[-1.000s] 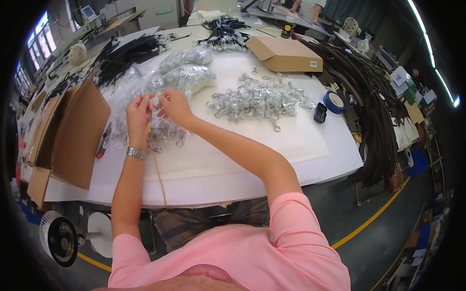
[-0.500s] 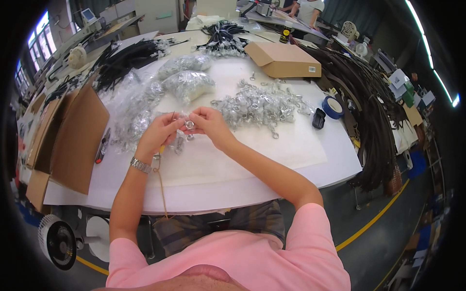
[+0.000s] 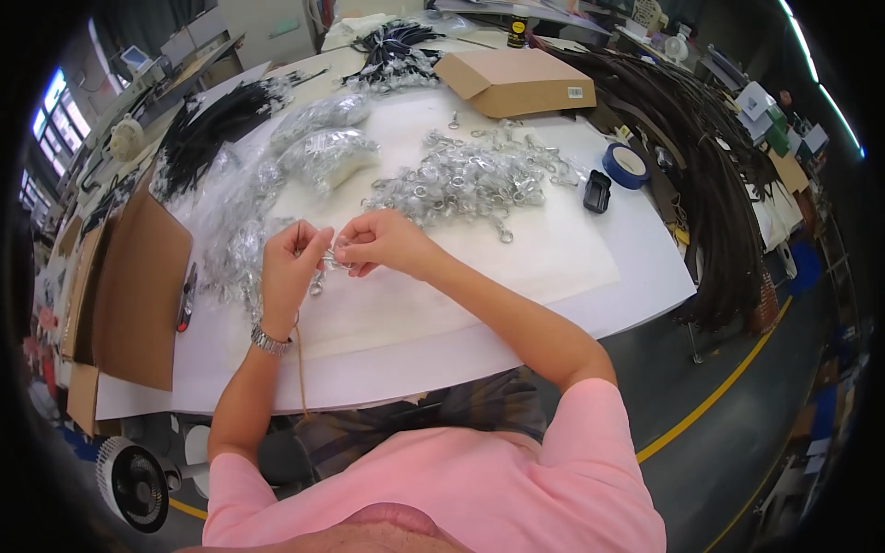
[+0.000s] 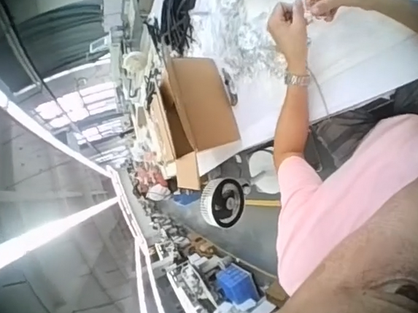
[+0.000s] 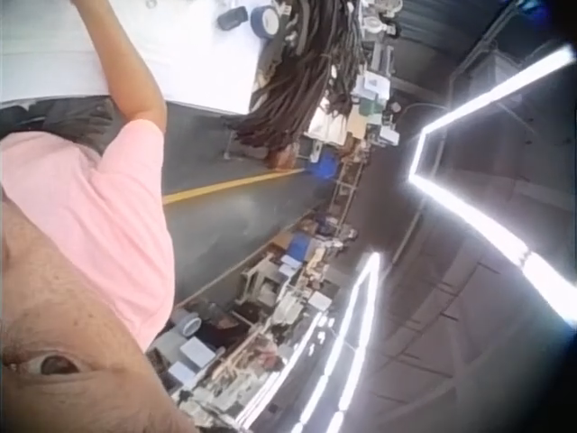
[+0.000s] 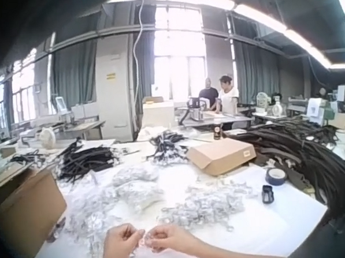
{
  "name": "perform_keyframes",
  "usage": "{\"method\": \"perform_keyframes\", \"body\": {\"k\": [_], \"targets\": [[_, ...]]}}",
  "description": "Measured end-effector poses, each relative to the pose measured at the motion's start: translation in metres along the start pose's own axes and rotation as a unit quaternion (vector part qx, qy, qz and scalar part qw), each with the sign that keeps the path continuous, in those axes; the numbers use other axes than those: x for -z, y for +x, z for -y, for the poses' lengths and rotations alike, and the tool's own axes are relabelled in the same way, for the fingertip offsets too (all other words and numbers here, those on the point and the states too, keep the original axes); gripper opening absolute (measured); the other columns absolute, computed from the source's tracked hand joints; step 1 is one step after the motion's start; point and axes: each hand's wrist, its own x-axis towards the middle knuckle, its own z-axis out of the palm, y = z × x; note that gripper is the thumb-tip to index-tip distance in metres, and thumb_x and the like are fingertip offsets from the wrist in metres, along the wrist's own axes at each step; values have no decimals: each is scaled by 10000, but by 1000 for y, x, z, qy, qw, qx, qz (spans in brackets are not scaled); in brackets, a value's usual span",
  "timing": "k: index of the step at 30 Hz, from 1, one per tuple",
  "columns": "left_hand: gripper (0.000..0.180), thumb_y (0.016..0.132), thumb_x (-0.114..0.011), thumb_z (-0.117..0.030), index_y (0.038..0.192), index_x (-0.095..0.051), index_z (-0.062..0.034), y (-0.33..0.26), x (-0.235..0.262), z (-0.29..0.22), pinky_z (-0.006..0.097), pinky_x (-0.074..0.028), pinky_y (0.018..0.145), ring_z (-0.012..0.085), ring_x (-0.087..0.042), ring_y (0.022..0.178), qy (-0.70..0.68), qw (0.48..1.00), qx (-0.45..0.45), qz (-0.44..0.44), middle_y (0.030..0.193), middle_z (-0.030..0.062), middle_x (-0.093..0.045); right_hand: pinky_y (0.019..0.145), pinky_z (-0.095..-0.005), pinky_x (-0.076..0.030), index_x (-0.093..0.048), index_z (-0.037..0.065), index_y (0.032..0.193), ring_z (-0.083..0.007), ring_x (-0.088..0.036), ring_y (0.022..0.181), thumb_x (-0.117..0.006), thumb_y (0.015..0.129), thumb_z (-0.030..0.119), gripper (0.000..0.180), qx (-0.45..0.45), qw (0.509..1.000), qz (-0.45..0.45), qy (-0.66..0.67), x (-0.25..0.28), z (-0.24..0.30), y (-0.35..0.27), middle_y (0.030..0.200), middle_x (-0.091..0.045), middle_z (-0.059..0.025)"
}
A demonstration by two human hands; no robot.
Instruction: Threading a yellow cord through silver metal rings on a workshop table.
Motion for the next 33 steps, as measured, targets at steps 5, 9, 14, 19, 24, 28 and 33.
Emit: {"method": "perform_keyframes", "body": {"k": [5,9,14,19,24,28,33], "targets": [[250,959,-731,-196,794,-673,-17,13,-4,-5,228,-350,496,32,-489,559,25,998,-58,3,650,2,-610,737,-278,-593,-706,36,956,-109,-680,744,-760,927,211,186,-22,999,21,8,-2,6,1,861,-688,-20],[203,956,-730,-166,834,-700,-7,25,1,-16,233,-360,505,38,-492,567,-33,995,27,86,657,-3,-612,728,-275,-588,-706,51,942,-105,-669,726,-754,915,231,189,-44,998,-28,29,10,0,4,853,-673,-12],[254,940,-758,-181,777,-663,-12,13,-5,-2,233,-347,507,37,-470,564,-16,1000,-23,11,638,-26,-583,729,-278,-595,-702,48,942,-117,-679,728,-754,917,235,196,-32,999,-9,25,9,-1,5,839,-679,-19],[319,938,-771,-206,714,-620,-35,5,0,9,243,-332,505,40,-442,550,23,999,-28,-28,617,-42,-548,722,-280,-601,-699,28,988,-126,-698,755,-770,927,225,217,-54,997,-9,46,-1,0,3,865,-706,-39],[185,954,-745,-177,878,-627,-56,12,1,6,201,-268,451,6,-398,502,-160,986,40,28,685,-30,-597,736,-270,-596,-694,22,1037,-127,-703,765,-776,927,191,217,-2,995,-98,34,7,7,2,884,-721,-52],[167,966,-730,-174,973,-618,-51,16,-4,11,190,-256,426,-1,-403,484,-192,981,32,24,722,-2,-637,711,-260,-593,-687,-13,1042,-136,-708,748,-789,915,160,237,40,985,-168,19,11,8,0,885,-735,-80],[169,983,-714,-189,1011,-633,-44,11,5,18,193,-254,415,7,-370,448,-284,951,100,70,801,49,-691,701,-254,-581,-673,-27,1069,-120,-696,748,-772,929,146,244,99,977,-186,14,-5,7,3,866,-731,-70]]}}
